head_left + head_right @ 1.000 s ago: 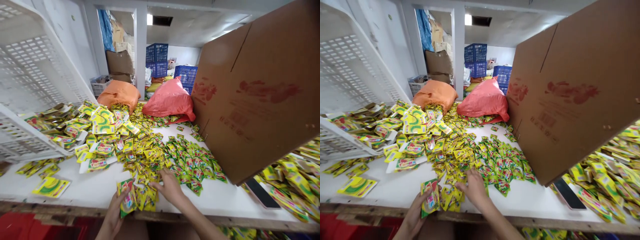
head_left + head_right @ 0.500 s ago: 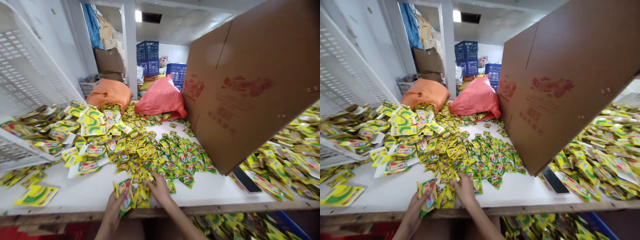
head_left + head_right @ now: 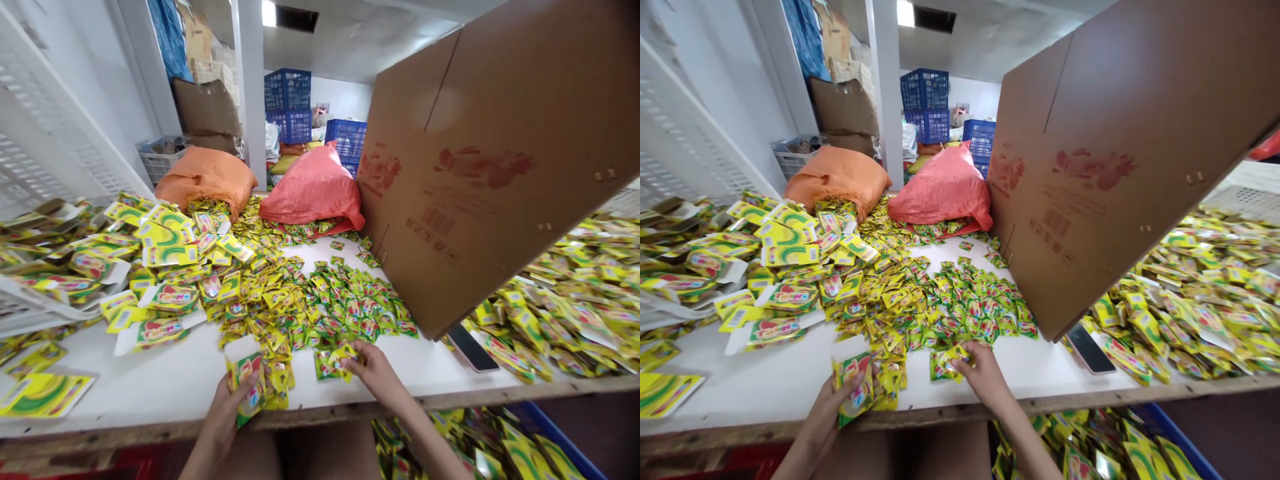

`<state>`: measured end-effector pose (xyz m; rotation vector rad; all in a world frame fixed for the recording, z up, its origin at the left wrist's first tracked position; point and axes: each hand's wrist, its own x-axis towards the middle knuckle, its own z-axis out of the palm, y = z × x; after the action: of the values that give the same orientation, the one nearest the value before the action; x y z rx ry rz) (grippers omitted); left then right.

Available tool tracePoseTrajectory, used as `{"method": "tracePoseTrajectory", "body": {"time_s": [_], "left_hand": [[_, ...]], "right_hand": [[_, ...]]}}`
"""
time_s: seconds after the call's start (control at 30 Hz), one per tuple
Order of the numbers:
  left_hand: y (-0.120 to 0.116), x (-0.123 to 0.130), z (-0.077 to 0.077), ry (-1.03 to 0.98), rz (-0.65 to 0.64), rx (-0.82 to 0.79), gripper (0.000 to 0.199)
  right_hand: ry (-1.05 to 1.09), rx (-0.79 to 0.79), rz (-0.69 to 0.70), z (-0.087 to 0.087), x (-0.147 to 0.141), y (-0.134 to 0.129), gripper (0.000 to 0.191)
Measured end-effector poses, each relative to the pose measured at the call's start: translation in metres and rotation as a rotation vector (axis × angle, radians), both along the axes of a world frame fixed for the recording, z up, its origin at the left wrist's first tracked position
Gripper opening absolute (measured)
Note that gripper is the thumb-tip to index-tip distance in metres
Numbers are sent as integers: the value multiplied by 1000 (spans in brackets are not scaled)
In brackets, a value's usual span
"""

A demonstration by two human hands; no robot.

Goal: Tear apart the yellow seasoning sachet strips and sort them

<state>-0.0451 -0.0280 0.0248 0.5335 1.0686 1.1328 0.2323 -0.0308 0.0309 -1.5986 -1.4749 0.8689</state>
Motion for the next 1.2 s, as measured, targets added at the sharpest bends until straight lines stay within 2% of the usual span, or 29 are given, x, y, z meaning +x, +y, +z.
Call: {"method": "tracePoseTrajectory", "body": {"time_s": [0.1,0.2,0.33,0.43,0.57,0.63,0.77,0.87,0.97,1.03,1.1,1.2], "left_hand": [[-3,9,0,26,-44,24,42],[-5,13,-3,58,-59,47,42],[-7,13,-8,108,-85,62,40],[-8,15,-11,96,-140,81,38],[-5,27,-15,50,-233,189,35],[-1,36,-16,68,-281,222,34],[6,52,-12,71,-334,223,33],[8,61,-8,74,-373,245,30],[8,68,-8,99,-431,227,28],[8,73,-11,123,-459,204,27],[9,75,-15,138,-477,208,26],[10,75,-24,120,-462,228,28]], "right_hand": [[-24,-17,-35,-13,-14,5,26],[-53,-55,29,-18,-26,8,24],[-548,0,245,-6,-30,13,4],[-805,16,377,1,-33,21,13],[-847,-8,388,-5,-40,19,35],[-859,-18,374,-8,-42,11,39],[-779,-9,405,-9,-39,-10,20],[-512,-36,368,0,-35,-15,16],[-175,98,102,16,-41,-8,16],[-42,212,-62,23,-53,0,21],[-28,263,-99,22,-67,7,22],[-145,294,-41,14,-79,12,17]]}}
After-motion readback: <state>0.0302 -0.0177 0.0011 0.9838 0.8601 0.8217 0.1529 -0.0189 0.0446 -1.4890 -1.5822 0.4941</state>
